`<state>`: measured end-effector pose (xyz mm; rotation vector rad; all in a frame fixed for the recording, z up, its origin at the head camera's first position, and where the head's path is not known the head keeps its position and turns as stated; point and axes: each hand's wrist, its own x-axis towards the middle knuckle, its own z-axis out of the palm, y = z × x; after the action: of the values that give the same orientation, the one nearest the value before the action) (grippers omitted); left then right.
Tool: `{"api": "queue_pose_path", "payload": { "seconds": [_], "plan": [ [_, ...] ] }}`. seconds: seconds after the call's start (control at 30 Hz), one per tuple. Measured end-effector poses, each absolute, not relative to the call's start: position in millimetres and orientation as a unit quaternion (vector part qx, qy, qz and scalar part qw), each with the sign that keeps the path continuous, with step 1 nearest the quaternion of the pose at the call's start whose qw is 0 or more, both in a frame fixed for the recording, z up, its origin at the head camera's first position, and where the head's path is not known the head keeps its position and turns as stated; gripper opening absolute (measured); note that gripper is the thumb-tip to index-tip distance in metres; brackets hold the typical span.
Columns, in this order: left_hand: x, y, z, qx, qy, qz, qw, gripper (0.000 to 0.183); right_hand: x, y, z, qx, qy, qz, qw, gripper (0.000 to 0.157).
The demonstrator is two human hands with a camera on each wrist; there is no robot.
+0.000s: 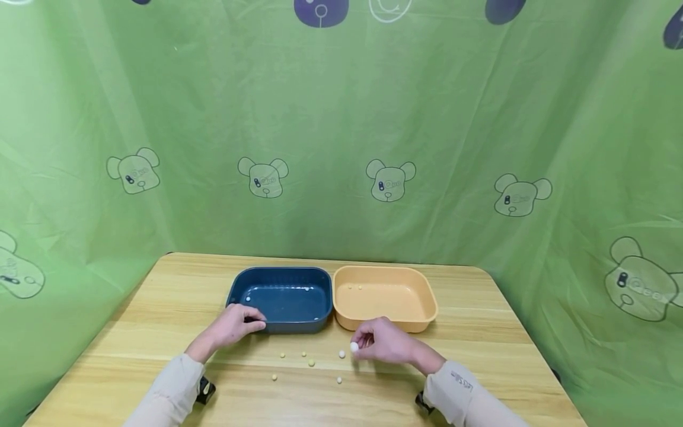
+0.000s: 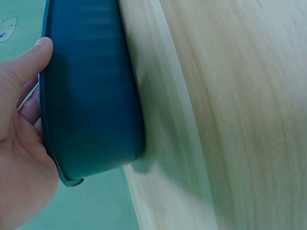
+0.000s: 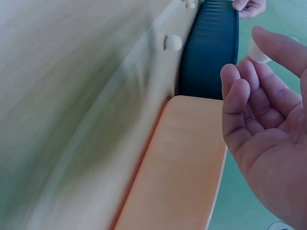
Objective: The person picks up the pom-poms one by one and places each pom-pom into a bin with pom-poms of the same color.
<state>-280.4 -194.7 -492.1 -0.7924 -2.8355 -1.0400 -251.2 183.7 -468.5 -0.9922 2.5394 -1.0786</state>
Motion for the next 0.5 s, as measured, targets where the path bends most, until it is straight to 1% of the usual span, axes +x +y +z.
{"api": "queue_pose_path", "payload": {
  "seconds": [0.23,0.5],
  "plan": [
    [-280.3,-194.1,-491.3,-0.253,-0.91,-0.329,0.013,0.01,-251.3,178.6,-459.5,-0.33,0.863,-0.371,0.098,0.015],
    [-279.9,-194.1,-491.0,-0.252,-0.91,-0.329,0.008,0.01,-253.2,174.1,-449.8,-0.316,0.866,-0.374,0.101,0.014]
  ]
}}
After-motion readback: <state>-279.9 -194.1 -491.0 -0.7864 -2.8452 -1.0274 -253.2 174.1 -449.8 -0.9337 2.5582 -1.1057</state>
